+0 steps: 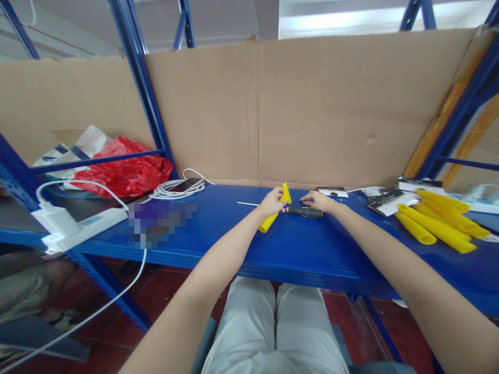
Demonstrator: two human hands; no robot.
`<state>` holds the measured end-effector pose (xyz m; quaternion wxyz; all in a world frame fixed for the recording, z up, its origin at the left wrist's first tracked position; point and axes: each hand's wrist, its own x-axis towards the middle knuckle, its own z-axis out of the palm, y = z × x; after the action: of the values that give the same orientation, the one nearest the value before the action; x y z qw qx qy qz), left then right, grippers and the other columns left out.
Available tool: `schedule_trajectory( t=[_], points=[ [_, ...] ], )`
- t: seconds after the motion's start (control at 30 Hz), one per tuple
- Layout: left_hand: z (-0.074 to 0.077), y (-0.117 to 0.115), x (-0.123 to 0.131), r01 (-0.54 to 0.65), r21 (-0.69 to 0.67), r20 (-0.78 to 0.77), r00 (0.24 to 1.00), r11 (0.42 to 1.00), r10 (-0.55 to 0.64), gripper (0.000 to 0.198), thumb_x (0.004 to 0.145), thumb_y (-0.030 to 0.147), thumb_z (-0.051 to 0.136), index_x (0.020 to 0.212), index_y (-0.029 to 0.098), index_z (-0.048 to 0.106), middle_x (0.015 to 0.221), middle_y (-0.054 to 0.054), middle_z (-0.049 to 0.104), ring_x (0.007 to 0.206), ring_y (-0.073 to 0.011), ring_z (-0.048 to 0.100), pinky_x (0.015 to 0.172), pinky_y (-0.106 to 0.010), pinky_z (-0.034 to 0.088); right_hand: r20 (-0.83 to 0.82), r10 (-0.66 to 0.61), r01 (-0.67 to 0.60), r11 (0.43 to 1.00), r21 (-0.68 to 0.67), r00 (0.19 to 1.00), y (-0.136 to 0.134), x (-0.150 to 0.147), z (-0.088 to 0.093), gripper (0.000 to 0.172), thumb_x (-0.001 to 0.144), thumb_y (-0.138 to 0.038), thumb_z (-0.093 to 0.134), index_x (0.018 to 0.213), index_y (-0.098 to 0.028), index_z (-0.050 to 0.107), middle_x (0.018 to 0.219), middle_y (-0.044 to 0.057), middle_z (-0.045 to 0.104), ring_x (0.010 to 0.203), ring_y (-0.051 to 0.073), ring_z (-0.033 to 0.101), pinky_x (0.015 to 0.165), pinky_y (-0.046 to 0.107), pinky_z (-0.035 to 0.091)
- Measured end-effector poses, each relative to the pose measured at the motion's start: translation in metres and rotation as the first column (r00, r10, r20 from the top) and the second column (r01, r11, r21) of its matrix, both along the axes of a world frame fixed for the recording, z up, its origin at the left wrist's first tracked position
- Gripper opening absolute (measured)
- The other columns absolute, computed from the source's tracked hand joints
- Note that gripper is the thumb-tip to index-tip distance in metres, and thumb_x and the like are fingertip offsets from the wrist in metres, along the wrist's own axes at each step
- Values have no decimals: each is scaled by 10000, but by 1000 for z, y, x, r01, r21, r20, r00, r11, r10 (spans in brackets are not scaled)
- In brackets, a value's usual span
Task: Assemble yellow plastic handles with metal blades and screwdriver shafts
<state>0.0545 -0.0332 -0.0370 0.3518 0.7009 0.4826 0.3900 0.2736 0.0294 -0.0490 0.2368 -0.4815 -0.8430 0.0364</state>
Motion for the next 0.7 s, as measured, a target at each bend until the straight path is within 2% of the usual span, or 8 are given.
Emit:
schedule_trajectory(
  t=[0.1, 0.27, 0.43, 0.57, 0.7],
  points=[
    [0, 1, 0, -8, 0, -2, 1000, 1000, 8, 373, 849, 19, 581, 1185, 158, 498, 1229, -137, 633, 473, -24, 583, 533, -200, 504, 17, -2, 2, 1000, -23, 1000, 2, -12, 5, 188, 727, -72, 636, 623, -223, 680, 743, 41, 718, 752, 199, 661, 780, 301, 519],
    [1, -3, 2, 3, -50, 40, 999, 999, -1, 345, 864, 19, 560, 1167, 163, 478, 1195, -109, 640, 474, -21, 575, 480, -169, 461, 78, -167, 170, 985, -34, 983, 0, -10, 8, 282, 691, -13, 604, 508, -218, 544, 610, 33, 656, 615, 167, 609, 656, 258, 480],
    [14, -13, 15, 15, -166, 181, 983, 986, 15, 334, 891, 25, 529, 1179, 170, 444, 1079, -81, 669, 485, -37, 583, 469, -164, 448, 243, -296, 320, 945, -65, 924, -7, 37, 14, 258, 661, 21, 570, 524, -197, 557, 584, 32, 636, 621, 157, 617, 630, 224, 452],
    [28, -16, 41, 80, -231, 245, 969, 970, -22, 332, 889, 21, 530, 1180, 165, 460, 1049, -83, 677, 508, -57, 604, 474, -175, 445, 217, -415, 445, 888, -113, 883, -16, 78, 13, 196, 705, -5, 556, 658, -170, 649, 675, 46, 682, 651, 159, 644, 641, 217, 465],
    [35, -7, 78, 136, -301, 287, 957, 944, -46, 319, 886, 33, 546, 1181, 145, 497, 978, -83, 690, 526, -79, 622, 475, -177, 441, 149, -524, 539, 838, -84, 839, -16, 96, 6, 146, 743, -55, 586, 732, -165, 681, 732, 58, 701, 695, 175, 661, 658, 227, 481]
  ],
)
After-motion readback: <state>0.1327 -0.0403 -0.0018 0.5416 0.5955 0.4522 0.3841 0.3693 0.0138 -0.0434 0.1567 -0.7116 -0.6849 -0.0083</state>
